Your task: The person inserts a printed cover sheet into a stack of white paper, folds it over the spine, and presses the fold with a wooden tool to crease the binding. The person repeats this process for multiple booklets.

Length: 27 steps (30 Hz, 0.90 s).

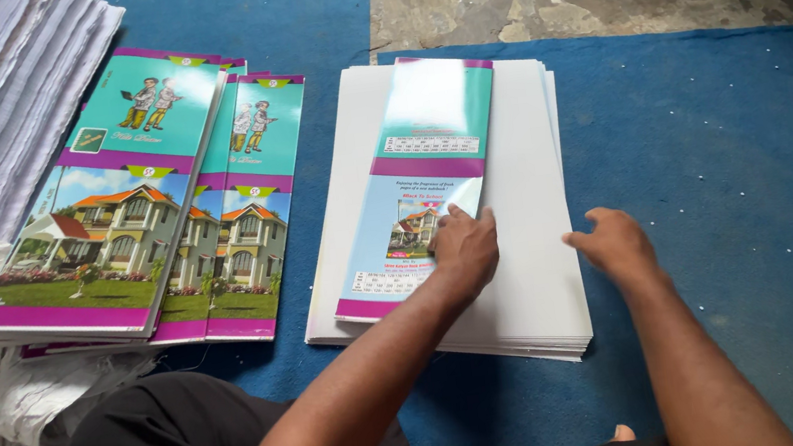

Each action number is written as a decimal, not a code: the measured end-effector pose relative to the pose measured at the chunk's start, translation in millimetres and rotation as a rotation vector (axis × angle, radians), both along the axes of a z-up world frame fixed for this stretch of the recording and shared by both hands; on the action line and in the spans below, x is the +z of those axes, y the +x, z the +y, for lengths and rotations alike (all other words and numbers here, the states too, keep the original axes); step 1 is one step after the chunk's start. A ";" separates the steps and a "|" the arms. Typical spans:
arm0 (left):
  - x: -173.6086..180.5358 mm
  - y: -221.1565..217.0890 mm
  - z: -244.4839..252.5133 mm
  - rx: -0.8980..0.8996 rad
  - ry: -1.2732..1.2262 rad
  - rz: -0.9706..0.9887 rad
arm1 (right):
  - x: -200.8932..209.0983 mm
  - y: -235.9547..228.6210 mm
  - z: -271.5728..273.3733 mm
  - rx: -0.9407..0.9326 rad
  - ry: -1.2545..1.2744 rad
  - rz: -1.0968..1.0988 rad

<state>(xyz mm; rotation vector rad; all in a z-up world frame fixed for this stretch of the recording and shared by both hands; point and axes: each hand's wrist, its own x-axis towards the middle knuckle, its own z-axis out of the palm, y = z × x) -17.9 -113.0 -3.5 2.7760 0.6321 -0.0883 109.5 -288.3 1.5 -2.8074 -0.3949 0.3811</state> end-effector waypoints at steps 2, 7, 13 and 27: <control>0.8 -5.1 9.4 -0.036 0.049 -0.100 | -4.5 -6.6 6.3 0.032 -0.058 0.024; 17.1 -23.2 34.9 -0.057 0.092 -0.293 | -15.1 -26.9 12.2 0.018 -0.151 0.102; 59.8 -52.2 90.1 -0.041 0.091 -0.395 | -10.8 -32.4 11.6 0.026 -0.125 0.118; 83.1 -136.2 253.5 0.318 -0.268 -0.440 | -19.6 -42.0 12.1 -0.021 -0.102 0.083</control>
